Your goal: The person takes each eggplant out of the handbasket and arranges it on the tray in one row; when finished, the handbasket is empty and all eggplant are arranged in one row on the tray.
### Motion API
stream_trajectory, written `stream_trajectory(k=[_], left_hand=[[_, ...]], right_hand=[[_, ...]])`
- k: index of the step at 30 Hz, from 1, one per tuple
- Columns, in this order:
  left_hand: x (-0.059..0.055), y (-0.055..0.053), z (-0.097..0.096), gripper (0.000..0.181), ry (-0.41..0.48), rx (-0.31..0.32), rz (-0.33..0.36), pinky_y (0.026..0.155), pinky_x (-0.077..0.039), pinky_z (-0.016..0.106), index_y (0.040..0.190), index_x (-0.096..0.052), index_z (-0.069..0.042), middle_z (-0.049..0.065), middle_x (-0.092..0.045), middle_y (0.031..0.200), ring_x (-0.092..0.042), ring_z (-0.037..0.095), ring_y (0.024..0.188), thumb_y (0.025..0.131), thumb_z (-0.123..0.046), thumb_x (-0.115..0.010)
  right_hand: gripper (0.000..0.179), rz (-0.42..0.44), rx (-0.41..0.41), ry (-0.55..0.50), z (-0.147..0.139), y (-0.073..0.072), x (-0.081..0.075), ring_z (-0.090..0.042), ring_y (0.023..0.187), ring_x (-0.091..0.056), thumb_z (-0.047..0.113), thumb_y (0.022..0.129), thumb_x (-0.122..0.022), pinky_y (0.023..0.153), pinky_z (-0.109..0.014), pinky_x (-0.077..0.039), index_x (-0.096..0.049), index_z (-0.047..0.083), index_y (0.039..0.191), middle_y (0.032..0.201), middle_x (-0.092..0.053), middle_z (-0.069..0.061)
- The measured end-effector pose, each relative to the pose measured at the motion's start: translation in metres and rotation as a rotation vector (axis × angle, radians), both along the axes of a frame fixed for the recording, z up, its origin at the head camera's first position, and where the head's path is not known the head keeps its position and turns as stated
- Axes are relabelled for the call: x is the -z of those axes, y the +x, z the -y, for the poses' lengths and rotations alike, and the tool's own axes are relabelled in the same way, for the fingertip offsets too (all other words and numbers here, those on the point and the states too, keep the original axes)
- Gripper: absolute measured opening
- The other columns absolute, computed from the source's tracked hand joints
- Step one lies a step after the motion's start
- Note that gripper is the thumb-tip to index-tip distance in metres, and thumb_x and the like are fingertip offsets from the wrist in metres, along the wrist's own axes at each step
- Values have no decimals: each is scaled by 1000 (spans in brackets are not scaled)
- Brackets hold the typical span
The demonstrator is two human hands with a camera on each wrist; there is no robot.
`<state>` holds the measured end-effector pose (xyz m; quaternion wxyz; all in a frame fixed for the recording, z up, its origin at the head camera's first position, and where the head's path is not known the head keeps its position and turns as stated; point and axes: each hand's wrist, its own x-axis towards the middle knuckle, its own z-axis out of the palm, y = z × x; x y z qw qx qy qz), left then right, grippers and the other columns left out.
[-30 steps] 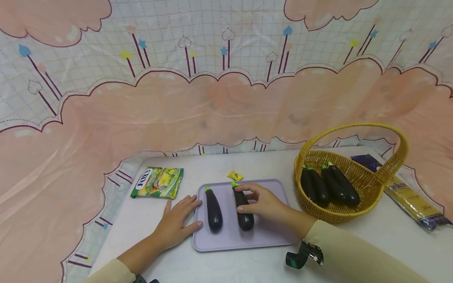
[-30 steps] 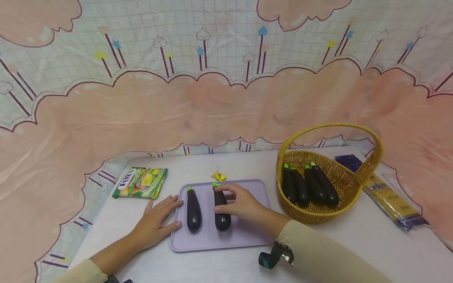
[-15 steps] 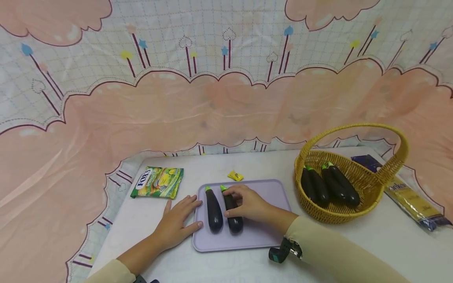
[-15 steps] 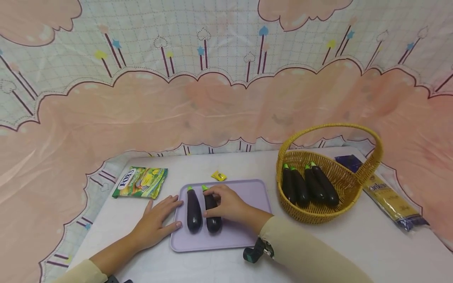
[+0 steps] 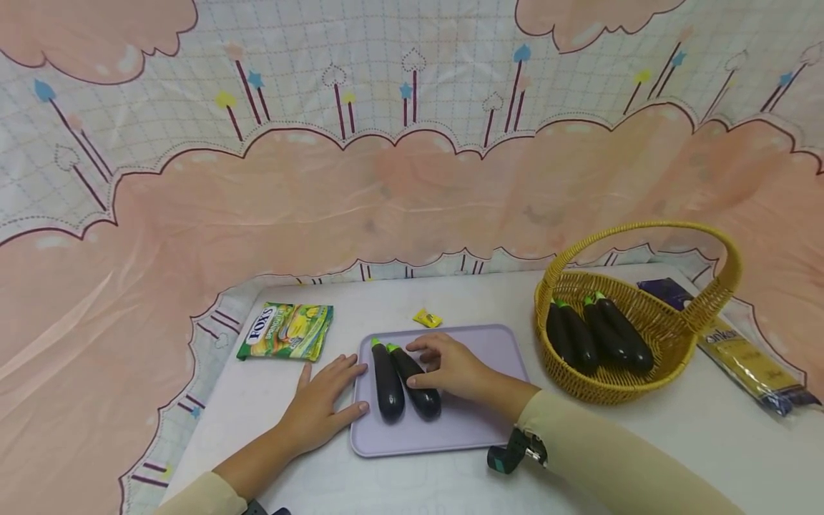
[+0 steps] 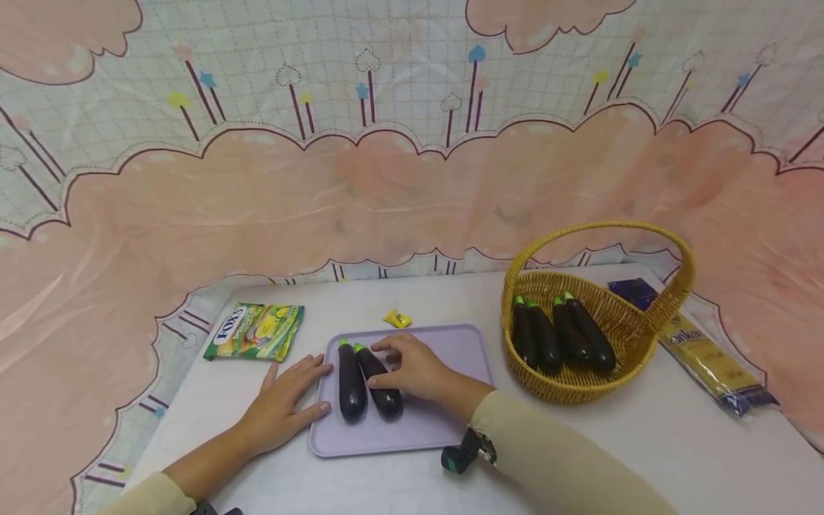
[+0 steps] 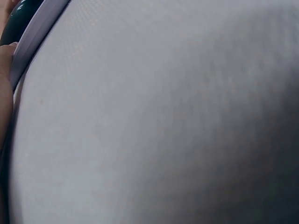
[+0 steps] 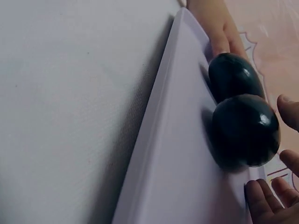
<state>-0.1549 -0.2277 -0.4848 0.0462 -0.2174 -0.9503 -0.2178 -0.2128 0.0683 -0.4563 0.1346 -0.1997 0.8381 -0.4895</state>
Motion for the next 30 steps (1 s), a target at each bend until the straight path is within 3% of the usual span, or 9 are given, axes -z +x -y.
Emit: stream_trajectory(k=[9, 18, 24, 30], left_hand=[[1, 0, 2, 67, -12, -9, -6, 120, -5, 81, 155, -57, -19, 12, -49, 164, -38, 38, 155, 99, -52, -72], [3, -1, 1, 67, -12, -2, -2, 120, -5, 81, 155, -57, -19, 11, -48, 165, -38, 38, 155, 98, -51, -72], [4, -2, 1, 67, -23, -4, -3, 120, -5, 81, 156, -56, -20, 10, -47, 166, -37, 37, 156, 99, -53, -71], [5, -1, 1, 67, -35, -7, -6, 120, -5, 80, 156, -56, -20, 11, -47, 166, -38, 37, 156, 100, -55, -69]], right_hand=[[56, 28, -38, -93, -11, 9, -15, -33, 129, -65, 17, 90, -89, 104, -43, -58, -66, 11, 142, 152, -53, -12], [56, 66, -44, -75, -37, 29, -36, -33, 128, -66, 19, 93, -86, 101, -44, -59, -65, 17, 144, 154, -55, -5], [54, 37, -74, -109, -65, 36, -46, -38, 132, -62, 15, 95, -84, 104, -44, -58, -63, 16, 145, 149, -59, -12], [57, 79, -60, -105, -87, 40, -59, -42, 136, -59, 22, 94, -85, 104, -44, -58, -63, 19, 146, 151, -57, -14]])
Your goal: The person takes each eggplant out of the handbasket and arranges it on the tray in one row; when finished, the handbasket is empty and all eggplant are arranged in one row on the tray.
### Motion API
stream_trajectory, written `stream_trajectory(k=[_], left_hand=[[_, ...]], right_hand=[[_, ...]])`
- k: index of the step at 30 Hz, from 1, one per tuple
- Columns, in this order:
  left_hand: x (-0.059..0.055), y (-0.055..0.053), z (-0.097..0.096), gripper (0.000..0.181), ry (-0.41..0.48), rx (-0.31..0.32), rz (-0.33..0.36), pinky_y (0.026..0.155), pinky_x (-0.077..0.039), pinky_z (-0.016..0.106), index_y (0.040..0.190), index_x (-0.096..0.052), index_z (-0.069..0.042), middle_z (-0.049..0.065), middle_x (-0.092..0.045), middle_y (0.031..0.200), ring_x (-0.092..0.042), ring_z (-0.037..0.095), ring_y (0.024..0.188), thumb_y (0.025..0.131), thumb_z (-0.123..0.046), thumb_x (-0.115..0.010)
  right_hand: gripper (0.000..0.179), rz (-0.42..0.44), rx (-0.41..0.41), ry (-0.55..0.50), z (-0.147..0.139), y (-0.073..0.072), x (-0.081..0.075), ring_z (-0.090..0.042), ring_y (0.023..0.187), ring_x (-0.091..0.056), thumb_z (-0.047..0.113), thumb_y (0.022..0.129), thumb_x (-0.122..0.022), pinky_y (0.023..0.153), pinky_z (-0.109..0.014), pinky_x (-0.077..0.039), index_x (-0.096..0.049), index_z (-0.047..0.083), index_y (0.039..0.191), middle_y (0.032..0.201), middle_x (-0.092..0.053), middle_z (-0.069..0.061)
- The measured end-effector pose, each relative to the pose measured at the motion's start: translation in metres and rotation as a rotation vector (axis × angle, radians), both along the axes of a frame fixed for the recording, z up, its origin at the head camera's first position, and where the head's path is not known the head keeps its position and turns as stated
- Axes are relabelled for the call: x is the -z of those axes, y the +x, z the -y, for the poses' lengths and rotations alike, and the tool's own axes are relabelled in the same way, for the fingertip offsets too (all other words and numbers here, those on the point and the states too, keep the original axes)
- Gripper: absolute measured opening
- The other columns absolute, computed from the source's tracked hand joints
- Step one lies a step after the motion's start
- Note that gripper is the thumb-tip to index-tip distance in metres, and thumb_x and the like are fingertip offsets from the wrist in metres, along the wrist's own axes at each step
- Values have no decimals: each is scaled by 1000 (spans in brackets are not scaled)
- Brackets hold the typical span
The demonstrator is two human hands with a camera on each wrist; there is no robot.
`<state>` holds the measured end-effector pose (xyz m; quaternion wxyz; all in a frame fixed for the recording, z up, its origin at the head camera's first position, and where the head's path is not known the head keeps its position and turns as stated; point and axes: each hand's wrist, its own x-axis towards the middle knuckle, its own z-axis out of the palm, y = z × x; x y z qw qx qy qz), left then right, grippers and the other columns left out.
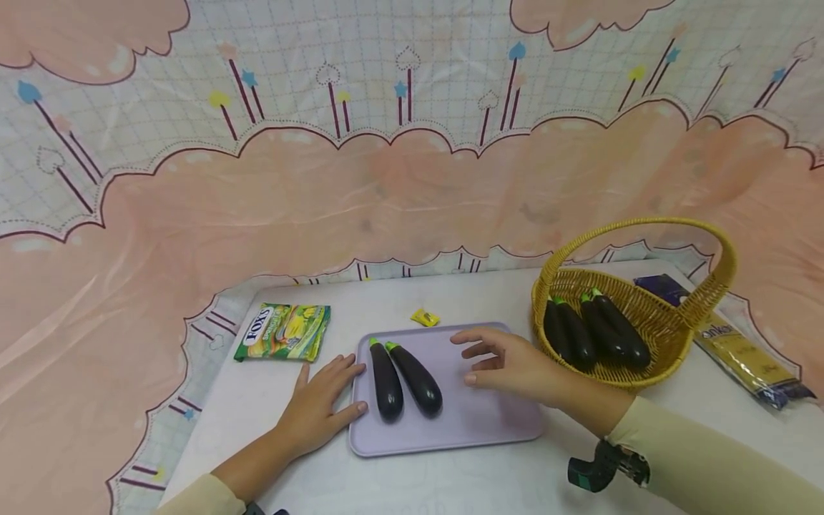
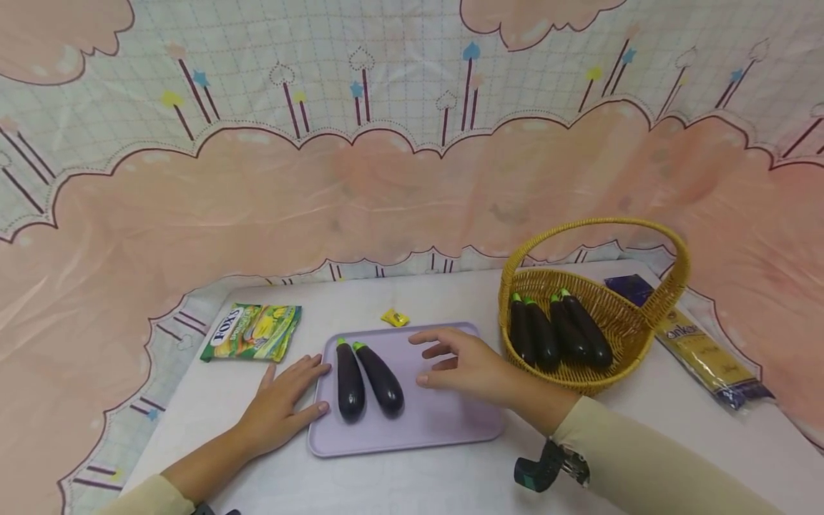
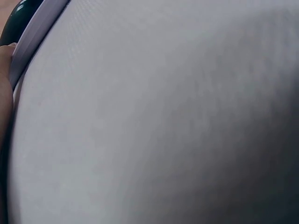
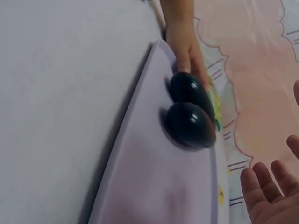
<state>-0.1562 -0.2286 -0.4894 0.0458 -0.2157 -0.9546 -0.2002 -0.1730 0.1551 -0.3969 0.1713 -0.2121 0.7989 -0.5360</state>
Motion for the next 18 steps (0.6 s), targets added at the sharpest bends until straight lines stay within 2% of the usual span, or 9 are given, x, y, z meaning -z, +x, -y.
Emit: stream_trajectory(k=[7, 18], left_hand=[[-1, 0, 0, 68, -3, -5, 6, 121, -5, 80, 156, -56, -21, 10, -46, 167, -37, 36, 157, 100, -56, -69], [-1, 1, 0, 68, -22, -9, 4, 121, -6, 79, 157, -55, -21, 10, -46, 166, -37, 36, 156, 100, -56, -69]], right_hand=[[58, -53, 0, 26, -25, 3, -11, -35, 137, -58, 26, 96, -83, 108, -47, -55, -60, 21, 149, 151, -57, -7], [57, -112, 3, 44, -63, 9, -16, -36, 137, -58, 24, 97, -81, 106, -33, -55, -58, 21, 150, 153, -56, -7]])
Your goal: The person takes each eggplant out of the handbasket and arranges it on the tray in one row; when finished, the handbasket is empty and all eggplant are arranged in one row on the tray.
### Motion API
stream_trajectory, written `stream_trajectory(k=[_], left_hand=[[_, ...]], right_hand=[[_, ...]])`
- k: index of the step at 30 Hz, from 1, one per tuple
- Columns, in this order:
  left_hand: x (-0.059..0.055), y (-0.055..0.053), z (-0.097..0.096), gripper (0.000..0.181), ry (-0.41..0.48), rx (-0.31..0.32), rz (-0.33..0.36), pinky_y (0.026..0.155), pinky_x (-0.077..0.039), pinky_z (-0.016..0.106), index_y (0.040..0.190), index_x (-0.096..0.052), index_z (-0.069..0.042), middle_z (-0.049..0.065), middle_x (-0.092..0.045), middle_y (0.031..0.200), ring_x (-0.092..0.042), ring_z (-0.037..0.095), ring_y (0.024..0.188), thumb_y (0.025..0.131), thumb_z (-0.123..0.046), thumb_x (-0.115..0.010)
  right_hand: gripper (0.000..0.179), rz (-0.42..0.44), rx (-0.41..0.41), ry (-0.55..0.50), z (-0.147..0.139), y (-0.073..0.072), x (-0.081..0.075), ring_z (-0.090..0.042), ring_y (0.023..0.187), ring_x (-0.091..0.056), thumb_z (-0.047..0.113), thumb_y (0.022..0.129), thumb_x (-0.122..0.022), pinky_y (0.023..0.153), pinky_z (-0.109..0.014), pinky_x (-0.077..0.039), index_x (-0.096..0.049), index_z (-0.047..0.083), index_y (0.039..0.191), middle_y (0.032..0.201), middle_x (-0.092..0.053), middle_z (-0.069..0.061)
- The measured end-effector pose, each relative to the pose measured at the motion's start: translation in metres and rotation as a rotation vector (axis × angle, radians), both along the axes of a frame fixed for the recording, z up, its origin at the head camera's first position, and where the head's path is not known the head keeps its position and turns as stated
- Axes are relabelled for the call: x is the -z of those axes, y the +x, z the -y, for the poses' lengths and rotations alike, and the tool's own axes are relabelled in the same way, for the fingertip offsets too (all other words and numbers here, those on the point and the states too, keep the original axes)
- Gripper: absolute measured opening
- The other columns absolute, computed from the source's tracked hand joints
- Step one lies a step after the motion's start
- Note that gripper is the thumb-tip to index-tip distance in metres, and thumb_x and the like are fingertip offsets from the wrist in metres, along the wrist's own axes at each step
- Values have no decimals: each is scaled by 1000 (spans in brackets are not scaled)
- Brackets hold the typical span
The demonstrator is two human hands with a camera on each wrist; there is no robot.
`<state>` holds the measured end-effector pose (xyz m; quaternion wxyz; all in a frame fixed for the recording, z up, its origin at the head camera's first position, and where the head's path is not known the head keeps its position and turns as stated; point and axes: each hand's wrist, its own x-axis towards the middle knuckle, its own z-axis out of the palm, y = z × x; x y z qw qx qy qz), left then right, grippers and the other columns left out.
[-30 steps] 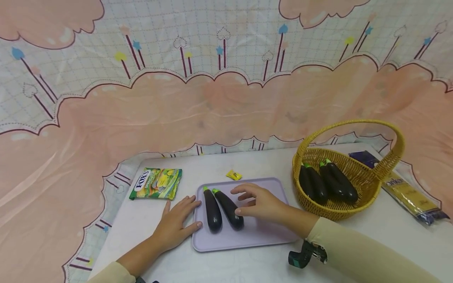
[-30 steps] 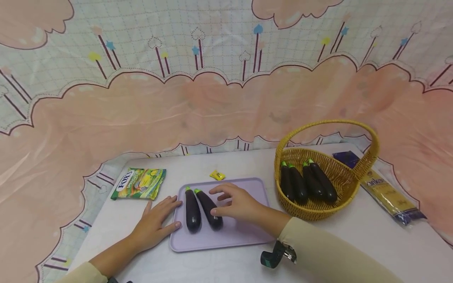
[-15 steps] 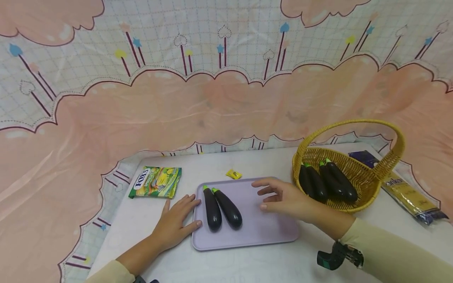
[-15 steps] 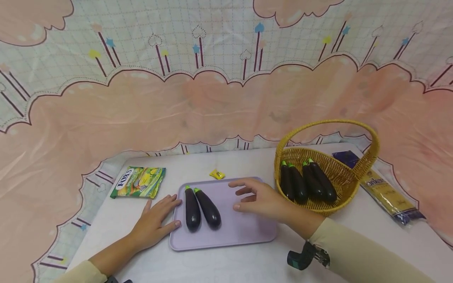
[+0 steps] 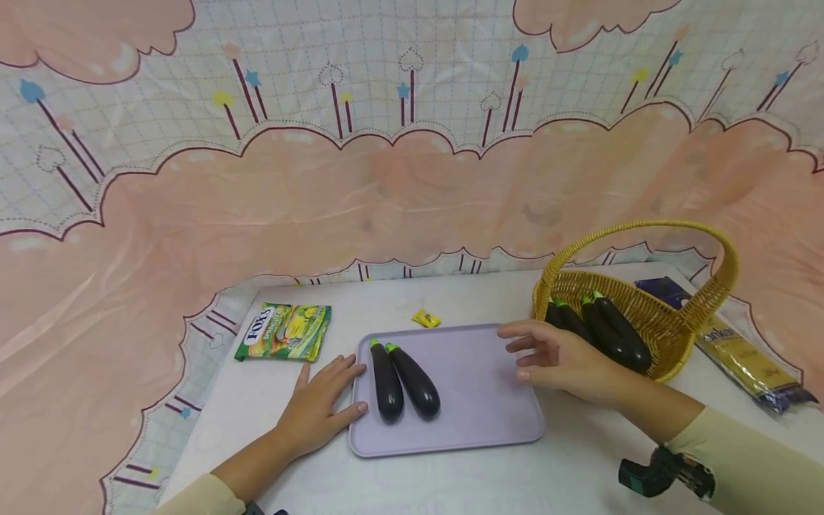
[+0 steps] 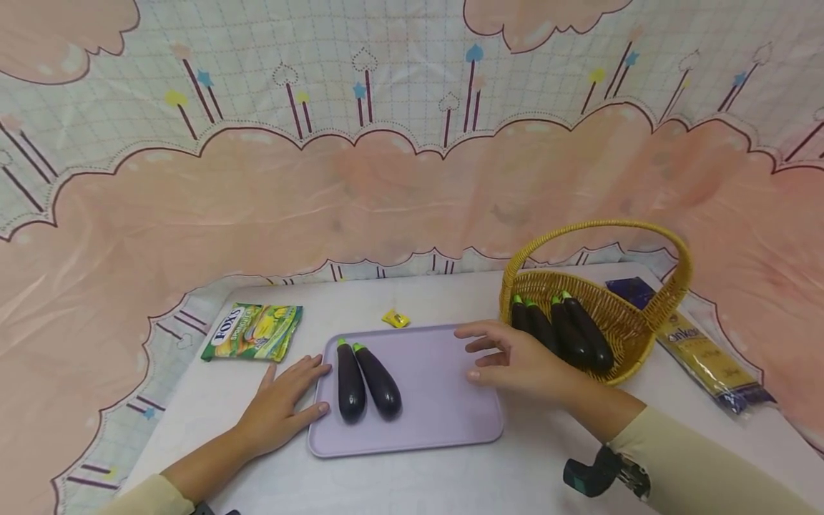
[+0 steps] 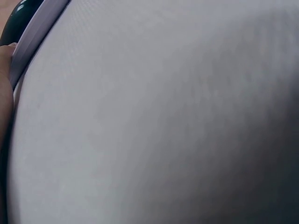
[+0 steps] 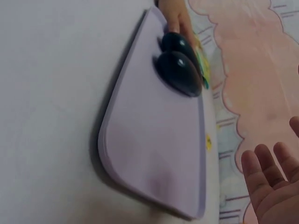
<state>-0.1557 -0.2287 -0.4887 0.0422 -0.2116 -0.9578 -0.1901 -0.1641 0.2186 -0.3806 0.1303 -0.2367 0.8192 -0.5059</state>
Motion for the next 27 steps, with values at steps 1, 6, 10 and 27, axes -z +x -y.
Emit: stream_trajectory(k=[1, 6, 10, 27], left_hand=[[0, 0, 0, 68, 1, 0, -2, 121, -6, 79, 157, -55, -21, 10, -46, 166, -37, 36, 156, 100, -55, -69], [0, 0, 0, 67, 17, 4, -3, 121, -6, 79, 157, -55, -20, 10, -46, 166, -37, 36, 156, 100, -54, -69], [1, 0, 0, 67, 15, 8, 8, 121, -5, 79, 157, -55, -20, 10, -45, 167, -36, 36, 157, 101, -55, -67], [4, -2, 0, 70, 6, -2, 4, 123, -2, 77, 157, -55, -20, 11, -45, 167, -36, 36, 157, 98, -52, -72]], right_hand=[[57, -3, 4, -7, -4, 0, -1, -34, 137, -58, 24, 98, -81, 106, -31, -55, -58, 20, 150, 153, -57, -7], [56, -26, 0, -64, -28, 1, -4, -23, 134, -60, 13, 99, -78, 104, -25, -54, -57, 13, 151, 153, -55, -8], [56, -54, -28, -102, -51, 2, -6, -18, 131, -61, 0, 100, -72, 102, -27, -57, -53, 5, 153, 152, -55, -2], [46, -210, 182, 64, -137, -17, -11, 2, 118, -63, 1, 104, -66, 89, -19, -58, -58, 7, 149, 135, -64, 19]])
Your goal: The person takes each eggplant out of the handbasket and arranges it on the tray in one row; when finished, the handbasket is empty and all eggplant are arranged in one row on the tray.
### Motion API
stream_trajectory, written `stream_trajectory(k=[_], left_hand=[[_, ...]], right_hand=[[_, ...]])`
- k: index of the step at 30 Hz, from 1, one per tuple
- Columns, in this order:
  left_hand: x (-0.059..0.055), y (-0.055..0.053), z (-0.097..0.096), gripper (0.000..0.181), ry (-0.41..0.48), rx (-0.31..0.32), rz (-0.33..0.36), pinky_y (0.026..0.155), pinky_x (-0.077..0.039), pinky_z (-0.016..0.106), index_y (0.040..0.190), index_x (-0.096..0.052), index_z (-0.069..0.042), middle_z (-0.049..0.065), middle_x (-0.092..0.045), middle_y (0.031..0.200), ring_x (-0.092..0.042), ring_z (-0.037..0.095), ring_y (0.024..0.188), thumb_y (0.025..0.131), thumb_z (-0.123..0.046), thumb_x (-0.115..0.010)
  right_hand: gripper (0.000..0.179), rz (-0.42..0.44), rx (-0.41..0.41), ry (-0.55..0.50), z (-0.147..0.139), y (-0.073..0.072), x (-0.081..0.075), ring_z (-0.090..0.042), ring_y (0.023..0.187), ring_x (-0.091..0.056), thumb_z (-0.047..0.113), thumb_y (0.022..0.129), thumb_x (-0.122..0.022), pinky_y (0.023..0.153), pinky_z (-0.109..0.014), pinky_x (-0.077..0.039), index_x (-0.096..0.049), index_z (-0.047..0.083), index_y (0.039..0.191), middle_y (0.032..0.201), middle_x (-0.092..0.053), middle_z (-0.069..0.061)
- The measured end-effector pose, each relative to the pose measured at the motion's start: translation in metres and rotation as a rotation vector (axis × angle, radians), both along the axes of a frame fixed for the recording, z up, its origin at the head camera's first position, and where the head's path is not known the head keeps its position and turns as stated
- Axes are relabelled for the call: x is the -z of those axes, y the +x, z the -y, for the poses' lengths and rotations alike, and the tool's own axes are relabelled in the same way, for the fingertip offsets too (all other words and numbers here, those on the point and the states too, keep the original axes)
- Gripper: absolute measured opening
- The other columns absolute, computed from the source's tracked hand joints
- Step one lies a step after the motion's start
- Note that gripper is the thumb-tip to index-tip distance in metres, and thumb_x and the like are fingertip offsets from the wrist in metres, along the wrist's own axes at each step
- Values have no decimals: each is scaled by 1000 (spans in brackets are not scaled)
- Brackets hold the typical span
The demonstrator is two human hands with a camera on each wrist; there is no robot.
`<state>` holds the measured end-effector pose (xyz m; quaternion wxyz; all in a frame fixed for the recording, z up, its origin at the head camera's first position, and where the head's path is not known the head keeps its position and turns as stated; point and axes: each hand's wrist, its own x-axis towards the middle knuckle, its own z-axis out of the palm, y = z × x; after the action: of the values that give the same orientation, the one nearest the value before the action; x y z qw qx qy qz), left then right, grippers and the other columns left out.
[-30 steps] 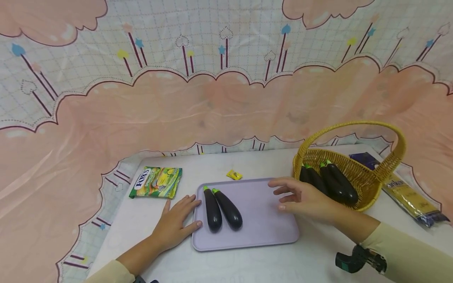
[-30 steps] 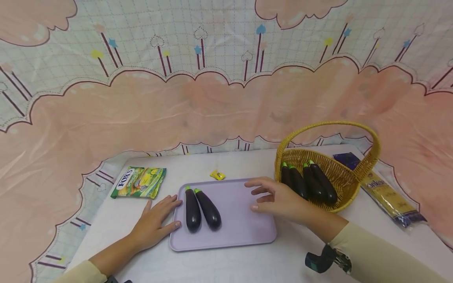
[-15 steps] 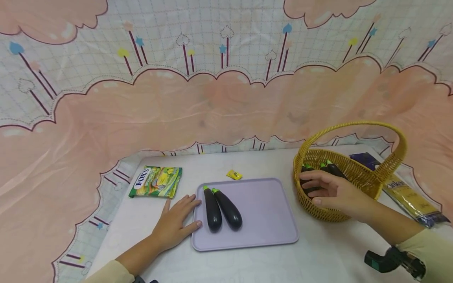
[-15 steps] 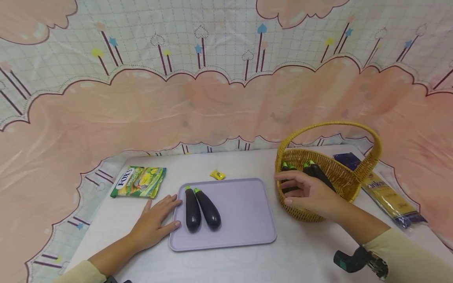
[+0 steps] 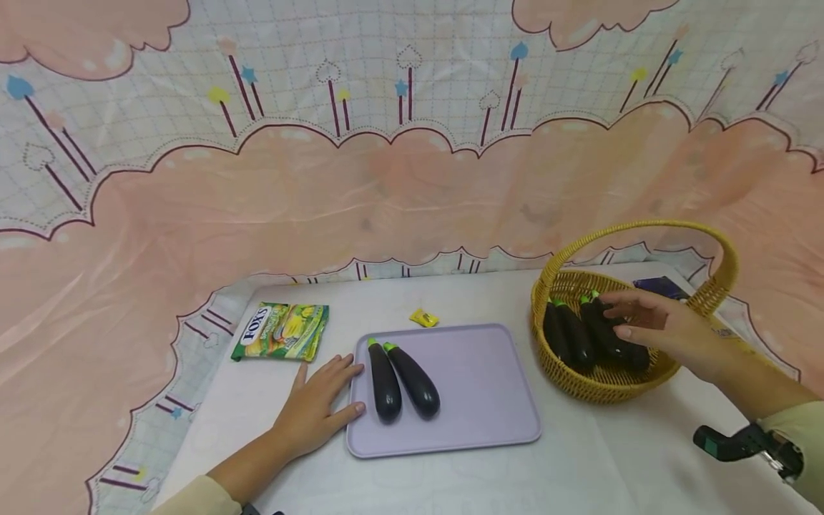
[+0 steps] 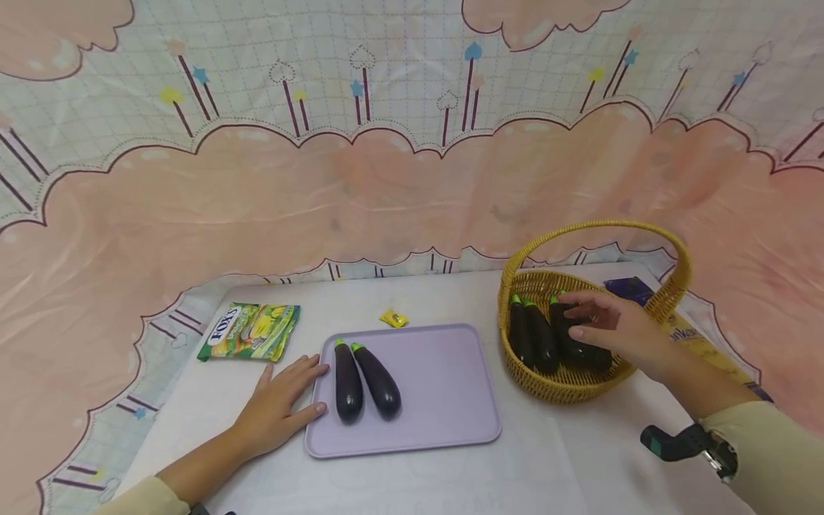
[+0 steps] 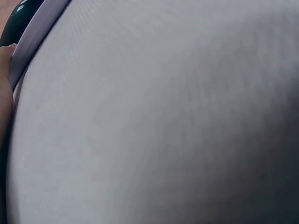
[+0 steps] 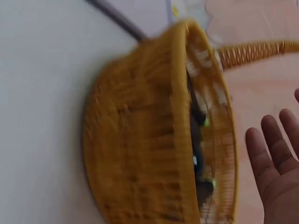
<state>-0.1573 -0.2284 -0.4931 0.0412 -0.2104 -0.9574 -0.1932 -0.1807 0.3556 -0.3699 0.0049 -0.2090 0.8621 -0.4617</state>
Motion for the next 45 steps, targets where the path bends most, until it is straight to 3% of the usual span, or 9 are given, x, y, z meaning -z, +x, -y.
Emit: stream_trajectory(k=[6, 10, 13, 16, 23, 30, 37, 45], left_hand=[[0, 0, 0, 70, 4, -4, 2, 123, -1, 77, 157, -55, -20, 10, -45, 167, -35, 35, 157, 98, -52, -73], [0, 0, 0, 70, 5, -3, -4, 122, -2, 77, 157, -55, -21, 10, -45, 167, -35, 35, 157, 98, -53, -72], [-1, 0, 0, 69, 10, 2, -10, 122, -3, 78, 157, -55, -20, 10, -46, 166, -37, 36, 156, 98, -53, -72], [-2, 1, 0, 68, 13, 6, -14, 122, -4, 79, 156, -56, -20, 11, -46, 166, -37, 37, 156, 99, -53, -72], [-5, 2, -1, 68, 9, 1, -7, 122, -4, 78, 157, -56, -20, 10, -47, 166, -37, 36, 156, 99, -53, -71], [-7, 4, -1, 67, 9, -1, 2, 122, -5, 78, 157, -56, -20, 10, -46, 166, -37, 35, 157, 100, -54, -69], [-7, 4, -2, 67, 8, 1, 5, 122, -4, 78, 157, -55, -20, 10, -46, 166, -36, 35, 157, 101, -55, -68], [-6, 5, -2, 67, 18, 5, -11, 122, -5, 79, 156, -56, -20, 11, -47, 166, -37, 36, 156, 100, -54, -68]], right_hand=[[47, 71, 93, 155, -21, -16, 2, 4, 119, -60, 17, 106, -68, 87, -22, -57, -56, 10, 151, 137, -65, 4], [52, 132, 115, 232, -28, -25, 5, -24, 130, -61, 25, 107, -66, 95, -45, -61, -52, 8, 154, 147, -59, -18], [57, 196, 107, 267, -31, -31, 7, -49, 132, -57, 32, 107, -66, 97, -67, -56, -50, 8, 157, 149, -55, -28], [61, 247, 86, 278, -34, -37, 6, -56, 134, -54, 35, 106, -67, 99, -73, -52, -48, 8, 158, 150, -53, -32], [62, 303, 73, 242, -39, -51, 7, -54, 140, -50, 34, 107, -65, 108, -74, -44, -46, 6, 159, 156, -50, -31], [66, 367, 103, 219, -40, -60, 13, -52, 138, -53, 35, 107, -63, 108, -70, -47, -42, 3, 161, 157, -47, -32], [63, 414, 85, 185, -39, -64, 19, -44, 133, -58, 29, 107, -64, 108, -59, -52, -44, 0, 159, 155, -48, -31], [62, 504, 66, 190, -41, -69, 18, -45, 130, -62, 28, 107, -65, 104, -62, -55, -45, -1, 158, 156, -44, -34]])
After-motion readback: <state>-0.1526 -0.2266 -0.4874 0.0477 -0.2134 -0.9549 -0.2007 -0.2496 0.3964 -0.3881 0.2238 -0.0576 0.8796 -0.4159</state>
